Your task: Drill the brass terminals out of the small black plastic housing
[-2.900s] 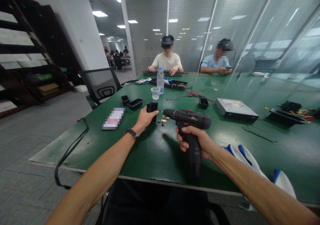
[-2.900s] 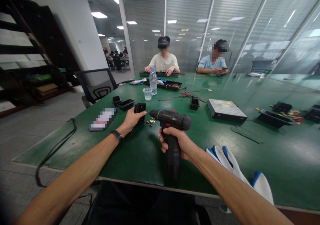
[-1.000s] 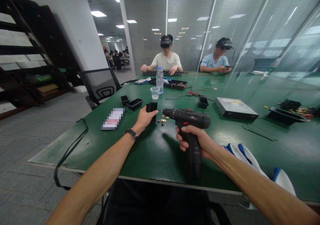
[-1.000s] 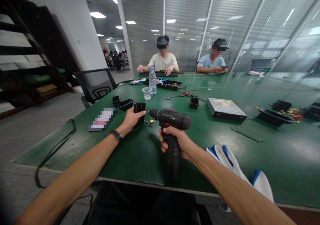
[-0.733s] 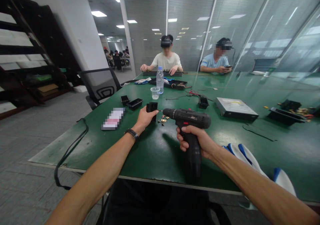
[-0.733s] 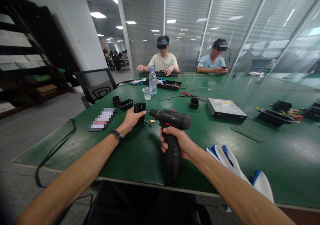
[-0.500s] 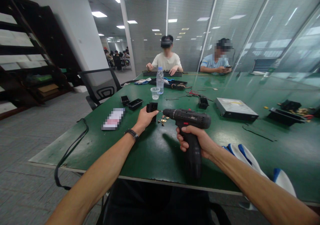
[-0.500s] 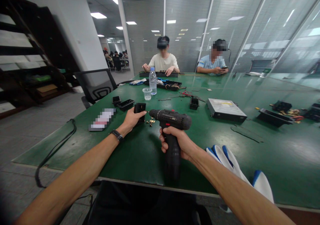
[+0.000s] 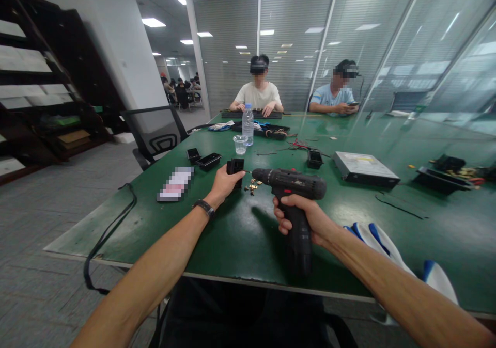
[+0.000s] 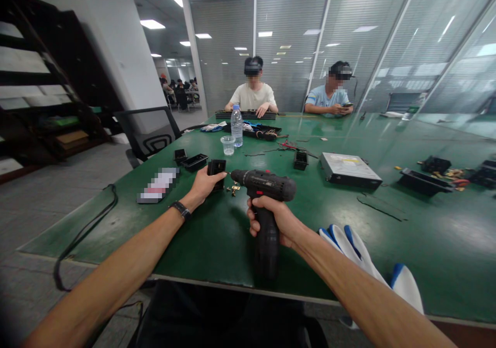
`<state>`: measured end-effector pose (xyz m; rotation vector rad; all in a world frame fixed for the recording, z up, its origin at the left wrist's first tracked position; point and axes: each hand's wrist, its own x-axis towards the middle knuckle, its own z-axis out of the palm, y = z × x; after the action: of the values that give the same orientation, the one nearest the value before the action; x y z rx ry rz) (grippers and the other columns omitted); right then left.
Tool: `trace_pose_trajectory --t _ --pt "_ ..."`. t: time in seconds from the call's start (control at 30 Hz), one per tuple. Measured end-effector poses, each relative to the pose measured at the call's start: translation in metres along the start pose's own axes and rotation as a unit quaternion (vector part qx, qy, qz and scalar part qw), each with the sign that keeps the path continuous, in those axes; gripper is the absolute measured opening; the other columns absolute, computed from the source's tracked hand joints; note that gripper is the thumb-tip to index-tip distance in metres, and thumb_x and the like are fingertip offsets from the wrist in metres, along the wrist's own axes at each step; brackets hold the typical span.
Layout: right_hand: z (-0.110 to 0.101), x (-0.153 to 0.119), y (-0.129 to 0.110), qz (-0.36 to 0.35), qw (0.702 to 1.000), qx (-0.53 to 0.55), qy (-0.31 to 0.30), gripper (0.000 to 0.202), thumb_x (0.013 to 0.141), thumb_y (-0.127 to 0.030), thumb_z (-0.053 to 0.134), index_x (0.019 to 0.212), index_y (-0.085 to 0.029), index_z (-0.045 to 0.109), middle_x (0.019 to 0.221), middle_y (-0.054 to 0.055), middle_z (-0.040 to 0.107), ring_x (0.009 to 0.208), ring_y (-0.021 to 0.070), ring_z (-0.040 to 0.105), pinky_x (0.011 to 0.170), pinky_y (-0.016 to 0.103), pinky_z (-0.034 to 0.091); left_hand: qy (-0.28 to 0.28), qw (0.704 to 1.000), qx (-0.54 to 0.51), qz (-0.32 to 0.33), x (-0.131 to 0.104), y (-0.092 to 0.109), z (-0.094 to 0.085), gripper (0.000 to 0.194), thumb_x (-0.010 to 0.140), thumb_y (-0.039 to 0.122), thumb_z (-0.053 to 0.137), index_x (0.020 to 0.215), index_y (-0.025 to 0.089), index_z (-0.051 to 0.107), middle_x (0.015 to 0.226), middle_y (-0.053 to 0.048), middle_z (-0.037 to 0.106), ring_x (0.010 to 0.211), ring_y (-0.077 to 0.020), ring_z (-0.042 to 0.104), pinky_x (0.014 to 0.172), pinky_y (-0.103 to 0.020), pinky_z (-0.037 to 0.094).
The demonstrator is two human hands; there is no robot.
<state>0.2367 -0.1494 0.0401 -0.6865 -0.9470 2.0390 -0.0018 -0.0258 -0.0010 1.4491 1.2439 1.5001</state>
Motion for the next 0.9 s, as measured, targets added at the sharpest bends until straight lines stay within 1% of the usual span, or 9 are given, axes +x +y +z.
trace_pose_trajectory --t 0.23,0.47,0.73,0.9 --pt "0.0011 -0.0004 -0.0006 -0.001 1.0 0.0 -0.004 0.014 0.08 -0.025 0.058 0.088 -0.014 0.061 0.069 0.002 0.057 0.048 0.0109 0.047 0.051 0.028 0.044 -0.004 1.0 0.0 0.002 -0.0007 0.0016 0.0008 0.036 0.064 0.038 0.078 0.088 0.015 0.066 0.08 -0.003 0.066 0.071 -0.0169 0.06 0.073 -0.032 0.05" --pt "0.0006 0.0 -0.0003 -0.001 1.0 0.001 -0.001 0.018 0.08 -0.026 0.058 0.091 -0.013 0.063 0.069 0.002 0.057 0.048 0.0106 0.046 0.051 0.028 0.044 -0.005 1.0 -0.004 -0.001 -0.0001 0.0003 0.0006 0.036 0.064 0.038 0.078 0.089 0.015 0.066 0.079 -0.004 0.066 0.071 -0.0174 0.06 0.073 -0.032 0.051" --pt "0.0015 -0.001 -0.0006 0.004 1.0 0.003 -0.004 0.013 0.08 -0.025 0.059 0.086 -0.014 0.061 0.066 0.001 0.055 0.048 0.0107 0.046 0.052 0.028 0.044 -0.002 1.0 0.001 -0.007 0.0004 0.001 0.0003 0.036 0.063 0.037 0.079 0.088 0.014 0.066 0.08 -0.004 0.067 0.071 -0.0172 0.06 0.07 -0.031 0.051" --pt "-0.0004 0.0006 0.0005 0.004 1.0 0.001 -0.01 0.012 0.079 -0.026 0.061 0.086 -0.016 0.059 0.066 -0.001 0.053 0.049 0.0111 0.046 0.052 0.028 0.044 -0.001 1.0 -0.012 -0.011 -0.0003 0.0015 0.001 0.037 0.062 0.037 0.079 0.088 0.014 0.067 0.08 -0.004 0.067 0.071 -0.0169 0.06 0.072 -0.032 0.05"
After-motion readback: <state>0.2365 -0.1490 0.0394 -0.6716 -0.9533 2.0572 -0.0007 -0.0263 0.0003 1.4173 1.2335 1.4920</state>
